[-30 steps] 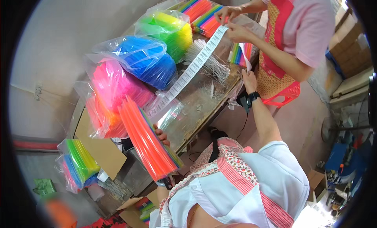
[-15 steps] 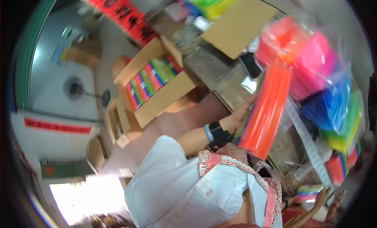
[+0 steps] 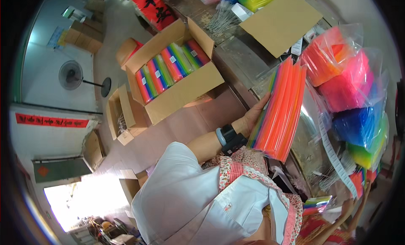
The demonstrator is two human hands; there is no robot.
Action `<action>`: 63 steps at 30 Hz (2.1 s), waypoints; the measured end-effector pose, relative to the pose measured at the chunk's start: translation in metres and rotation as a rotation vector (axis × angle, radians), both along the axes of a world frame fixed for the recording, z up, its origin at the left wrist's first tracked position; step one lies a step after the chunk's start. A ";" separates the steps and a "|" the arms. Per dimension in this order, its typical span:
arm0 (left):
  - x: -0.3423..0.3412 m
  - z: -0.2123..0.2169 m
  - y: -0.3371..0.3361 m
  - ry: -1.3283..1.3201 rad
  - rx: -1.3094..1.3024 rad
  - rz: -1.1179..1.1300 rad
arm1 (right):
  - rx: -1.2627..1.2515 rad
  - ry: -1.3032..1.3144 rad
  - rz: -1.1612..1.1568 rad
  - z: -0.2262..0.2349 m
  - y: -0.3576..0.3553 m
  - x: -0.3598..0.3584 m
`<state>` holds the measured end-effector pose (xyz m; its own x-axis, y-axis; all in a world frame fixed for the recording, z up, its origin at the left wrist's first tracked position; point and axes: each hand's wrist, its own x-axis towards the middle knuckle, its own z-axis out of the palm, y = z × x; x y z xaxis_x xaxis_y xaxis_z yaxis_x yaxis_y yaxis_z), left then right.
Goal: Packaging bundles of colorful plastic straws into cardboard boxes.
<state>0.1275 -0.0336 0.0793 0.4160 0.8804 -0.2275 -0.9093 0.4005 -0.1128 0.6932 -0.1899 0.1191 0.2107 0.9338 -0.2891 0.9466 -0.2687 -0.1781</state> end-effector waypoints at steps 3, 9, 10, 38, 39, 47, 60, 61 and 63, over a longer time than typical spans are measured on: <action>-0.013 -0.011 -0.005 -0.015 -0.032 -0.073 | 0.000 0.313 -0.175 0.012 -0.061 -0.111; -0.027 -0.013 -0.026 -0.022 -0.079 -0.292 | 0.106 0.922 -0.532 0.019 -0.125 -0.279; -0.030 -0.012 -0.029 0.013 -0.055 -0.285 | 0.145 1.028 -0.586 0.014 -0.123 -0.295; -0.241 -0.061 -0.131 0.970 -0.323 0.813 | -0.323 1.211 0.640 -0.070 0.116 -0.641; -0.259 -0.057 -0.118 0.939 -0.331 0.810 | -0.326 1.206 0.641 -0.082 0.131 -0.662; -0.414 -0.146 0.004 1.032 -0.458 0.771 | -0.597 1.449 0.137 -0.135 0.234 -0.798; -0.439 -0.188 0.075 1.798 -0.738 0.589 | -0.641 1.556 -0.052 -0.217 0.274 -0.825; -0.437 -0.187 0.076 1.798 -0.758 0.590 | -0.628 1.516 -0.054 -0.216 0.272 -0.825; -0.434 -0.184 0.076 1.855 -0.732 0.634 | -0.632 1.471 -0.047 -0.214 0.271 -0.825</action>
